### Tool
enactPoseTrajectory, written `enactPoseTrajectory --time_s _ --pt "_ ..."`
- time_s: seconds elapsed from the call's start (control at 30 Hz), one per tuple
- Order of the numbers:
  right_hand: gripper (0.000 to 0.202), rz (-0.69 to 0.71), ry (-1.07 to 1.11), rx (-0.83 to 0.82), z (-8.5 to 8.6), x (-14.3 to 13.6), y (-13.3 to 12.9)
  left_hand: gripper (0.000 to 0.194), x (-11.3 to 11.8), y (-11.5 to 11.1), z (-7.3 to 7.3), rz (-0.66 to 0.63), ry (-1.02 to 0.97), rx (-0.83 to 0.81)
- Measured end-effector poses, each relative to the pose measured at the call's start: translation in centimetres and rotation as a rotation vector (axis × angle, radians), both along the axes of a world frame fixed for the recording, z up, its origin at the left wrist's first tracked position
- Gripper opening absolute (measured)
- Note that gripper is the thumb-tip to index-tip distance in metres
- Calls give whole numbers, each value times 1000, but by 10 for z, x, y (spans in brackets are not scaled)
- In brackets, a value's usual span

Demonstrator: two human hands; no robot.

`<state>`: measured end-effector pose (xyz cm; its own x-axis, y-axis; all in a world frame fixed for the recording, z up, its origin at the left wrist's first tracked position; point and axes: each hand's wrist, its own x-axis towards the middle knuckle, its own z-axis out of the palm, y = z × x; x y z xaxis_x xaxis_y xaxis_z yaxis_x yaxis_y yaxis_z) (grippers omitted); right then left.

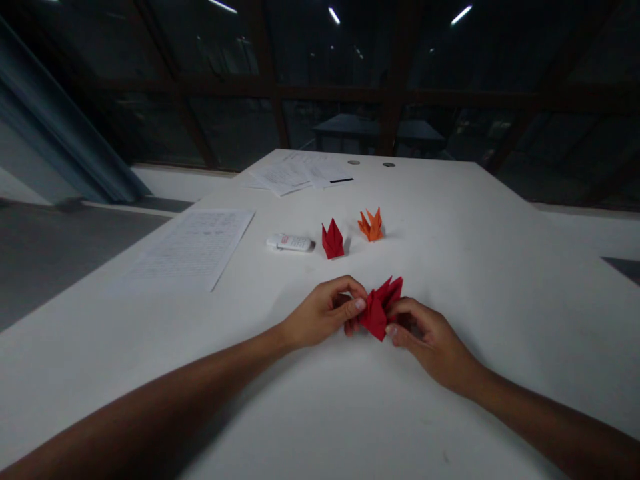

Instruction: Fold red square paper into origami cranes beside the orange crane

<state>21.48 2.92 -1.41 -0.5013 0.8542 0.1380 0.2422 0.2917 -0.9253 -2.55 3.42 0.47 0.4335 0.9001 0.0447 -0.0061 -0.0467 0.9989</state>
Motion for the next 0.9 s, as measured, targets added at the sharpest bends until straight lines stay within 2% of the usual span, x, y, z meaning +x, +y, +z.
enactPoseTrajectory --time_s 0.23,0.33,0.5,0.73,0.9 --pt "13 -17 21 59 1 -1 -1 38 -1 0 3 -67 39 34" --pt "23 -39 35 64 0 -2 -3 33 -2 0 4 -100 101 47" --pt "40 -48 65 30 -1 -3 -6 38 -2 -2 5 -147 166 111" --pt "36 -17 157 -92 -5 -2 -6 24 -1 -2 2 -194 5 85" --pt "55 -24 257 -167 -5 -3 -5 26 0 -1 -3 -188 -13 83"
